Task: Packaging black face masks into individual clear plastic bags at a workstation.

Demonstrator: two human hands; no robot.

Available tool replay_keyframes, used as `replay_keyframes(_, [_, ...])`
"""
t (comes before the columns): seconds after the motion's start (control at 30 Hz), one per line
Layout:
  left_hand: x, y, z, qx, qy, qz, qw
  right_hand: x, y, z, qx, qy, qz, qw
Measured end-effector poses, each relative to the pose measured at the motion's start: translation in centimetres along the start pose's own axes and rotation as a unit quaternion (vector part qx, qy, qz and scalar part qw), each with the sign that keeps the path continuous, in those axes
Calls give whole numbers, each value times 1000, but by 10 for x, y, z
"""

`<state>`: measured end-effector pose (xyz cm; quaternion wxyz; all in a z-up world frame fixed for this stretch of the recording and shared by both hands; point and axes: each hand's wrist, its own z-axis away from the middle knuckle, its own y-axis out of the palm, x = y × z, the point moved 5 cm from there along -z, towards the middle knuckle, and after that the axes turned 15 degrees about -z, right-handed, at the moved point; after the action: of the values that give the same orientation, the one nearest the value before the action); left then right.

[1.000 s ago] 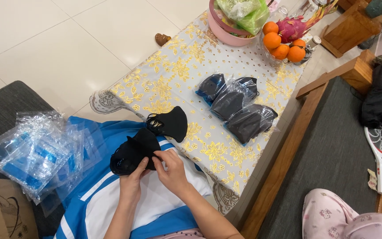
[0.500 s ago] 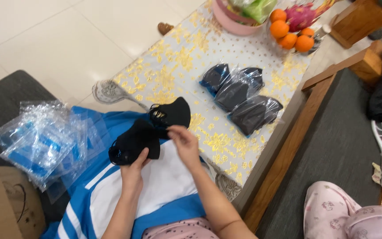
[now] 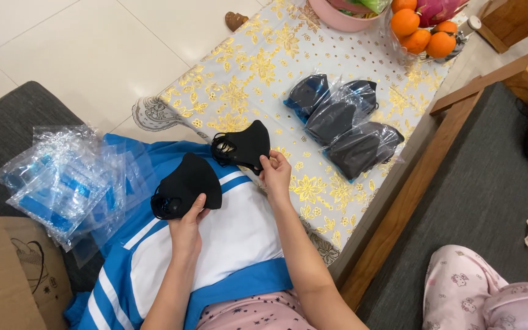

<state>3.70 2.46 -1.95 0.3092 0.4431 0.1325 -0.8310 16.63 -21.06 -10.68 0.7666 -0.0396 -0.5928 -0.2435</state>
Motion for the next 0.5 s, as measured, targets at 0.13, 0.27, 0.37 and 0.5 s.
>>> replay_keyframes(0.13, [0,1,4,9,2,1,1000,6,4,1,6,-28,35,999])
replay_keyframes(0.27, [2,2,0,27,-20,-5,999,44,19,23,0,-38,164,986])
replay_keyframes(0.37, [12,3,-5,53,-39,-1,998,56,26,33,11,-37,238,970])
replay_keyframes(0.5, [3,6,2,73,-42,2,996,66,29,53,55,-134,278,950])
